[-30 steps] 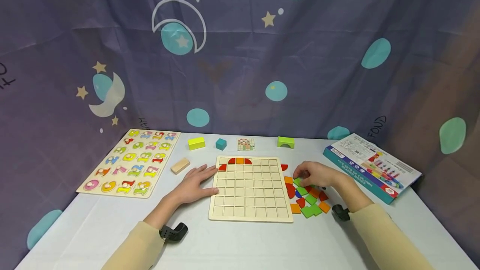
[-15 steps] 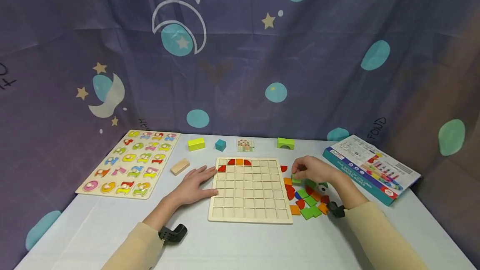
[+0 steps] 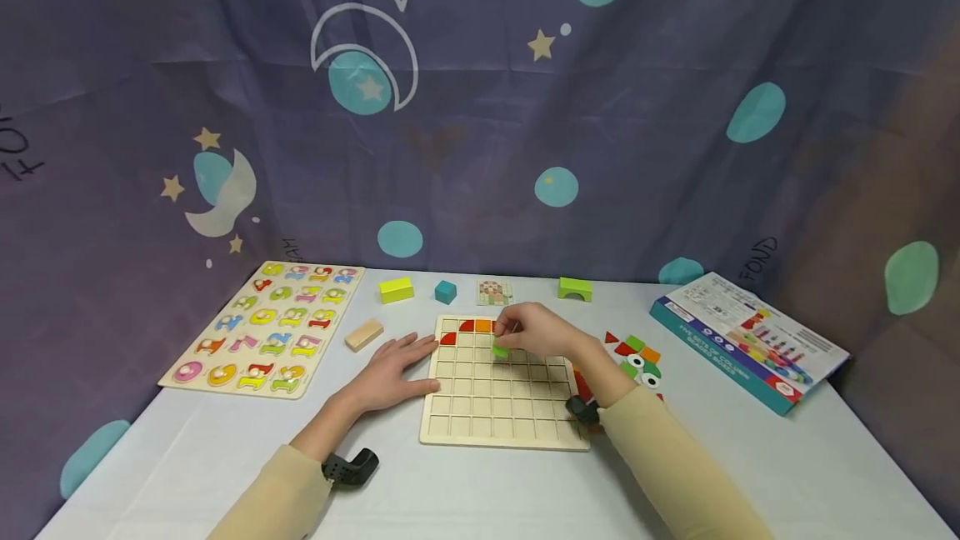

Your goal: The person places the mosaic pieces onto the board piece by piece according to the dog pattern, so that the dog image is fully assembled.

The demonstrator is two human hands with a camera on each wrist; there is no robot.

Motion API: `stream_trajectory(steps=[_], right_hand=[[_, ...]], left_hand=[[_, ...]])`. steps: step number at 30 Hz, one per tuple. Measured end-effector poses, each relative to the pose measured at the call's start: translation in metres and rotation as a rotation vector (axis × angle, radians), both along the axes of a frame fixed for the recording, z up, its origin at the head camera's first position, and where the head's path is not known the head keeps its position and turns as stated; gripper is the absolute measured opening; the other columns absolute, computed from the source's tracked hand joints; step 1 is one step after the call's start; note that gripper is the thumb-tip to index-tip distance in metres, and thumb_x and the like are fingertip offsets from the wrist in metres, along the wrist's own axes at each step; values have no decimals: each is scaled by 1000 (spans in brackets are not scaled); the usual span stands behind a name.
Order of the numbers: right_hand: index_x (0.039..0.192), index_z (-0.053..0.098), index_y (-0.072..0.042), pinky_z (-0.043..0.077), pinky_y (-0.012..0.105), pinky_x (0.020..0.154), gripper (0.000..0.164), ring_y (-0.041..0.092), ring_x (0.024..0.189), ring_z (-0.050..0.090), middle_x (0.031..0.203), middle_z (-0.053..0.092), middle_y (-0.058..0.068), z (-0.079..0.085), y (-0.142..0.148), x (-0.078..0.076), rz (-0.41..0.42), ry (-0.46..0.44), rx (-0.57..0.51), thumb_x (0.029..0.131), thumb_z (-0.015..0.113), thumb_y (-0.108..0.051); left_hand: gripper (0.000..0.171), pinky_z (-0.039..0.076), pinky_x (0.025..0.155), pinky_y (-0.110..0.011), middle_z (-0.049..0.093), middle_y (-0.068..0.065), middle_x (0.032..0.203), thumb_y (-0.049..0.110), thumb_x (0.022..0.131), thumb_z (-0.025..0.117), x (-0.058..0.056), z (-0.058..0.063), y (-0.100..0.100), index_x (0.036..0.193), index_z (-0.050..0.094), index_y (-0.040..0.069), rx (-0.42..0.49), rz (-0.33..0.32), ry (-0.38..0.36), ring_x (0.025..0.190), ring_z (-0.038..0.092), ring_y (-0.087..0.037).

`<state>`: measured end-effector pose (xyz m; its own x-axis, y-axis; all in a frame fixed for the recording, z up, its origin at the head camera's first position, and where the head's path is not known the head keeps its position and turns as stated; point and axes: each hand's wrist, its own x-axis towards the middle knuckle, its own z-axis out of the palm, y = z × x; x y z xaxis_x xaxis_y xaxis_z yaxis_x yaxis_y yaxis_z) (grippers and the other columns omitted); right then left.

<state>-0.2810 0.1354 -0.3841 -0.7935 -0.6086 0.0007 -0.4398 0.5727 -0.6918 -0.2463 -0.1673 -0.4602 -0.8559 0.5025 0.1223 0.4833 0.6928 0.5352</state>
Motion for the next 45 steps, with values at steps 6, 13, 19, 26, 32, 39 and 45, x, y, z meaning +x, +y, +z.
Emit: stream_trajectory(steps=[6,13,19,26,32,39,45], right_hand=[[95,68,-5,51,27,67,4,12,73,59,81,65,-3,-8,-44,-6,61,17,23,96,70,-8],[97,70,-4,49,26,68,3,10,71,57,81,65,-2,-15,-72,-12,28,23,52,96,67,-5],[92,68,-8,48,26,66,7,10,67,55,77,64,-3,-19,-80,-17,-4,40,90,96,66,-2],[92,70,-8,49,29,76,8,10,76,56,79,63,-5,-19,-85,-19,19,101,143,95,67,-1],[97,72,-9,51,31,81,8,12,83,59,88,67,-3,-18,-85,-15,44,109,203,95,68,-2],[102,74,-8,51,31,83,9,13,87,61,92,68,-2,-11,-75,-10,43,113,175,95,69,-5],[103,72,-6,51,32,77,8,14,82,59,91,67,-2,-5,-57,-7,33,83,134,96,69,-9]], left_hand=[[73,13,120,-55,43,-4,156,48,93,70,1,0,1,151,50,9,4,-4,6,149,25,-34],[72,13,120,-56,44,-5,156,49,93,69,1,1,1,150,50,8,3,-20,26,148,27,-36],[73,14,120,-56,44,-6,156,49,93,70,0,2,1,151,49,8,0,-23,30,148,27,-35],[73,14,120,-56,44,-6,156,48,93,70,-1,2,1,151,49,8,9,-22,25,148,27,-36],[73,14,119,-57,44,-6,156,48,93,70,1,1,1,150,49,8,13,-30,35,148,27,-37],[73,14,120,-55,43,-4,156,48,93,71,1,3,2,151,50,9,3,-20,19,149,26,-34],[74,14,120,-54,42,-3,157,49,92,71,1,3,2,151,49,10,-8,-3,12,149,25,-33]])
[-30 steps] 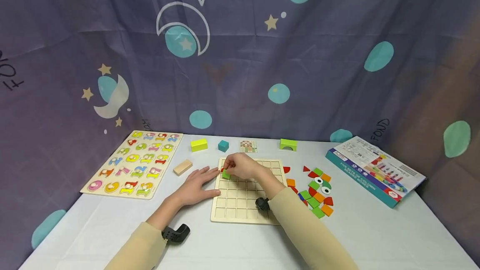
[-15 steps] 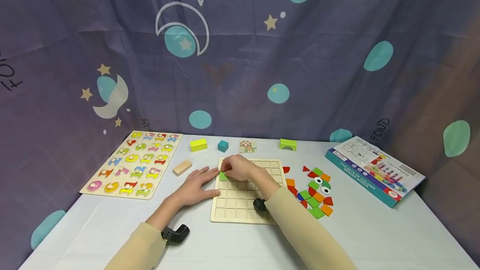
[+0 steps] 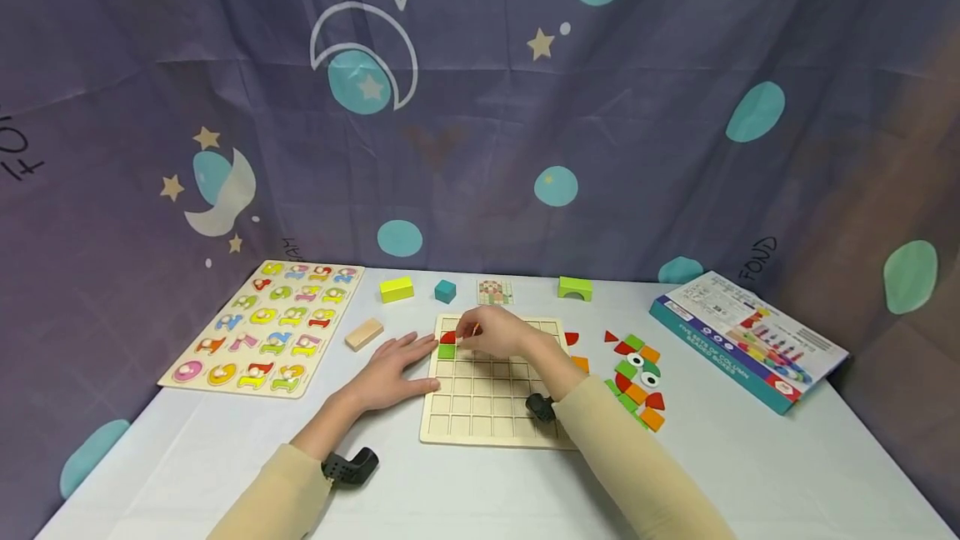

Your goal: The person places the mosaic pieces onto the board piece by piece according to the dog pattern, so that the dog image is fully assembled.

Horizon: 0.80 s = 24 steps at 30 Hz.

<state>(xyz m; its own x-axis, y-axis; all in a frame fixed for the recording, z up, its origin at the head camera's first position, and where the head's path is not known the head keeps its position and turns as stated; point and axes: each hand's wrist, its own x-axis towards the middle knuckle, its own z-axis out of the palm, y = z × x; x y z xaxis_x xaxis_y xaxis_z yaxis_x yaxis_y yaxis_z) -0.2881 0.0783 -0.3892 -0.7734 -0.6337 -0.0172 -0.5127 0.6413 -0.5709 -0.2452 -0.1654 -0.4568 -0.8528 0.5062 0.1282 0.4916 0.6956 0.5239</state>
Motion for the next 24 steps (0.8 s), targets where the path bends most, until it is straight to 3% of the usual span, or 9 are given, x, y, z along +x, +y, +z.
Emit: stream_trajectory(steps=[12,24], right_hand=[[111,72,-4,54,33,76,16,16,87,63,99,67,-1,6,70,0,-70,-69,-75,97,69,-12],[114,69,1,53,34,77,21,27,84,60,97,66,4,12,143,7,-199,-115,-48,97,69,-11]], left_hand=[[75,13,121,-52,41,-5,157,49,93,70,0,1,0,152,48,8,-7,3,-4,149,24,-33],[75,12,121,-52,41,-5,158,49,92,70,1,2,1,152,48,9,6,-4,-11,150,23,-33]])
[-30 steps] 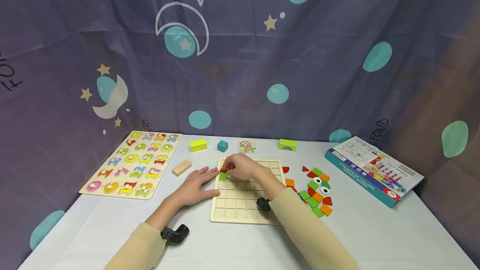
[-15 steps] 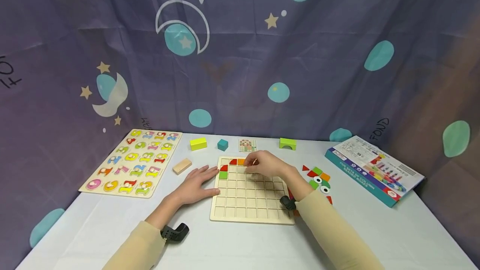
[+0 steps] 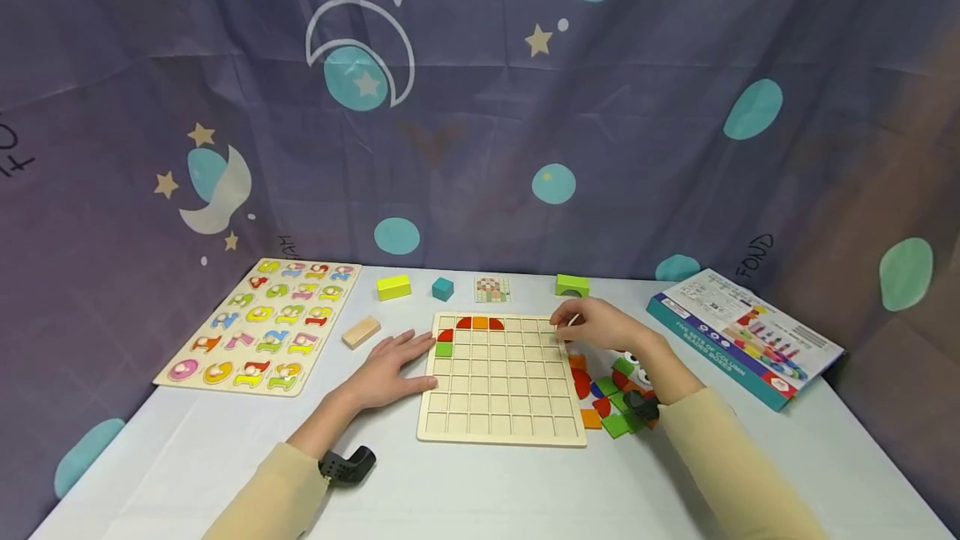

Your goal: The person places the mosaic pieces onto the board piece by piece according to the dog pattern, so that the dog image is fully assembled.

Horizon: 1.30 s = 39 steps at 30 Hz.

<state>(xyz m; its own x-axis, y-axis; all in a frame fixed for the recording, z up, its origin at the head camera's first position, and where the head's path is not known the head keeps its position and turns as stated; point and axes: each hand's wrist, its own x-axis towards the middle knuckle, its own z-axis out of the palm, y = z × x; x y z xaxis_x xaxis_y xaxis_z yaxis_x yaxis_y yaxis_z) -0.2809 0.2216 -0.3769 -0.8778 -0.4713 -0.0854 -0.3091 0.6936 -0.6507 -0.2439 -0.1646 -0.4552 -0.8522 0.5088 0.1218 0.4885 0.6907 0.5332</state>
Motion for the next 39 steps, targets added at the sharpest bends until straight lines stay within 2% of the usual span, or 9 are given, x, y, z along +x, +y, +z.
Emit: stream_trajectory(steps=[4,11,18,24,32,39], right_hand=[[115,69,1,53,36,80,23,24,87,58,101,65,6,-1,24,0,-31,7,12,97,68,-13],[120,66,5,56,37,82,28,29,90,61,105,65,11,-6,63,-3,-93,14,3,98,67,-14],[121,65,6,55,37,82,34,31,97,58,110,65,15,-10,87,2,-164,4,41,98,69,-19],[120,65,5,55,38,82,32,29,96,57,108,65,13,-16,99,3,-187,-15,57,97,70,-16],[119,65,4,53,34,78,31,27,92,56,104,64,9,-18,100,3,-181,-36,43,96,70,-15],[118,66,5,53,33,77,30,27,90,55,101,64,9,-18,102,5,-183,-20,51,96,71,-15]], left_hand=[[75,12,121,-52,41,-4,158,49,92,70,0,-1,0,152,48,9,-7,0,-3,150,23,-33],[75,12,121,-53,41,-4,158,50,92,70,-1,-1,-1,152,48,9,-5,-1,0,150,23,-32],[76,11,121,-53,40,-3,158,50,92,70,-2,-2,-1,152,47,10,-1,-1,-6,150,22,-32],[76,12,121,-53,40,-3,159,51,92,70,-3,-4,-2,152,47,11,-2,2,-5,150,22,-32],[76,12,121,-53,40,-2,159,52,92,69,-3,-5,-2,153,47,11,-4,0,3,150,22,-32],[76,12,121,-53,40,-2,158,52,92,69,-4,-5,-2,152,47,11,-5,2,-3,150,22,-32]])
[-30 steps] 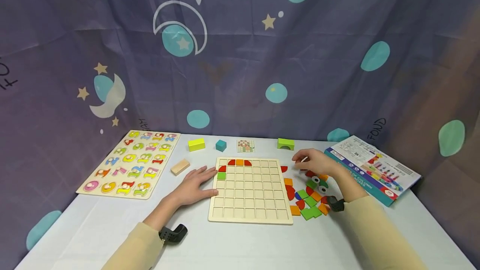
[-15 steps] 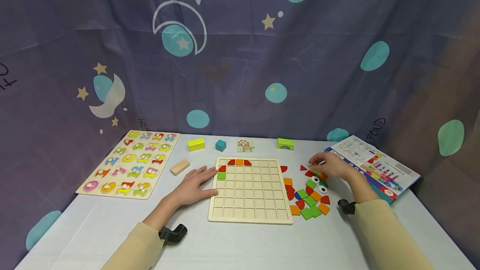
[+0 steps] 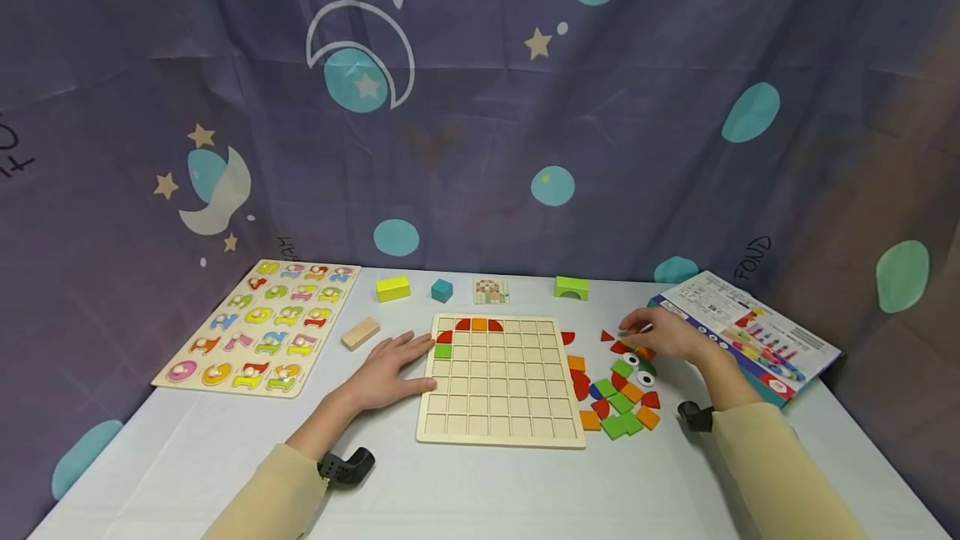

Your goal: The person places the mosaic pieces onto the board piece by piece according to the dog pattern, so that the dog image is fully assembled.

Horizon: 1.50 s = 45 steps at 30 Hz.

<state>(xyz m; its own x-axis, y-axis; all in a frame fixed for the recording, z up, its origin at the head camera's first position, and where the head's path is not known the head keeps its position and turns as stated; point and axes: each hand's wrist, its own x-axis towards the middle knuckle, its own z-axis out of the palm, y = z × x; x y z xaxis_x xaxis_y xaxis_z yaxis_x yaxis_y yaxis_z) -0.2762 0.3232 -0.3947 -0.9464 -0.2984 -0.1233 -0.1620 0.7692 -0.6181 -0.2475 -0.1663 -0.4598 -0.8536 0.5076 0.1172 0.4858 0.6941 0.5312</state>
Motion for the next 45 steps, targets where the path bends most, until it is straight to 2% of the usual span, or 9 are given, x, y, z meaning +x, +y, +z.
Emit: stream_trajectory(steps=[9,19,30,45], right_hand=[[116,66,5,53,35,74,27,24,85,56,98,65,8,-4,-6,-3,30,-4,-4,95,71,-11],[102,67,1,51,34,69,17,22,78,54,88,62,5,-4,-13,-4,39,9,68,92,74,-10],[103,67,0,52,33,73,23,22,79,54,88,62,6,-2,-18,-3,8,-7,154,89,79,-14],[106,66,1,52,35,74,25,22,81,53,90,61,5,0,-23,-3,-13,-15,138,90,78,-15]], left_hand=[[76,12,121,-53,40,-2,158,51,92,70,1,2,0,152,47,11,3,5,-2,150,22,-32],[76,11,121,-53,40,-2,158,52,92,69,1,3,1,153,47,11,-4,0,-7,150,22,-32],[76,11,121,-53,40,-2,159,52,92,69,1,2,0,153,47,11,-2,4,-12,151,21,-32],[76,11,121,-53,40,-2,159,52,92,69,1,2,1,153,47,11,0,4,-8,151,21,-32]])
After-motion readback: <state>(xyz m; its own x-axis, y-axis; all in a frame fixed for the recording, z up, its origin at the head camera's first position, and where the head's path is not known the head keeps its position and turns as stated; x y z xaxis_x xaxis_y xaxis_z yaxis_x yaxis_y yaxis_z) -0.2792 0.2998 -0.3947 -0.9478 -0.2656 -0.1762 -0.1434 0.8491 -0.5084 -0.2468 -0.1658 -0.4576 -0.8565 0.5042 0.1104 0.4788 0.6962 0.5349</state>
